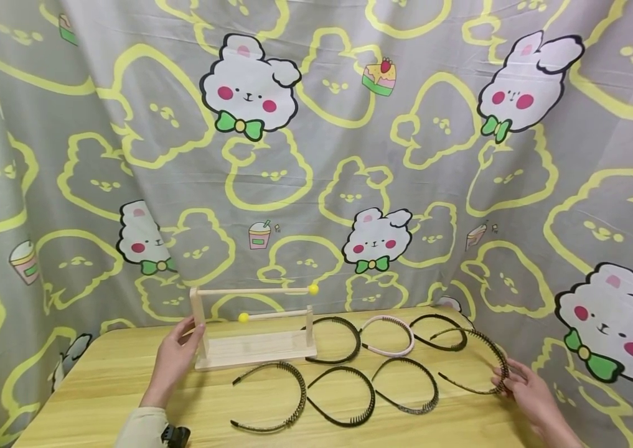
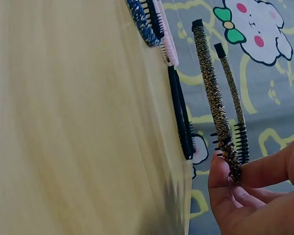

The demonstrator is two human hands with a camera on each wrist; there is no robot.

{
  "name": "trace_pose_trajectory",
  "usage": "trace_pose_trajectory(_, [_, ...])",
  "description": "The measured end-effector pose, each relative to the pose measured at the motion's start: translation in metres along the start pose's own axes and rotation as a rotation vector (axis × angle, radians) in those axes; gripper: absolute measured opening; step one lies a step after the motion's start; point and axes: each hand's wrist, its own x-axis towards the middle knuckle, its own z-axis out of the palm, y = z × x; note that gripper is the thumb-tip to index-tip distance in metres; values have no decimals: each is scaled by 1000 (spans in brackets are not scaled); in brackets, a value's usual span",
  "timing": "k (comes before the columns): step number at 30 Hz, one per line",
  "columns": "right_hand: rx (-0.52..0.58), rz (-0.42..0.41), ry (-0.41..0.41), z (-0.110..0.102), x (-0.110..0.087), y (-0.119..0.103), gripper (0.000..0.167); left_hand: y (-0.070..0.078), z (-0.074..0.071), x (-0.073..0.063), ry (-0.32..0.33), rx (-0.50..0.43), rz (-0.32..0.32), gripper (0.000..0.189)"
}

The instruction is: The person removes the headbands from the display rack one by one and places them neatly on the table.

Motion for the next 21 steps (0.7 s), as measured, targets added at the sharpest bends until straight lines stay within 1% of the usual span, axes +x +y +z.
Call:
trace_pose_trajectory(8, [-11,4,-15,-1,1,10,67,0,0,-1,0,0,-3,69])
trace_pose_trajectory(13, [-15,51,-30,-1,2,14,66,1,0,-1,3,2,1,69])
trace_pose_trajectory(17, [-47,55,-24,-1,3,15,65,1,0,-1,3,1,0,69])
trace_pose_trajectory(21, [-104,54,7,1,4,14,61,1,-1,-2,9,0,1,69])
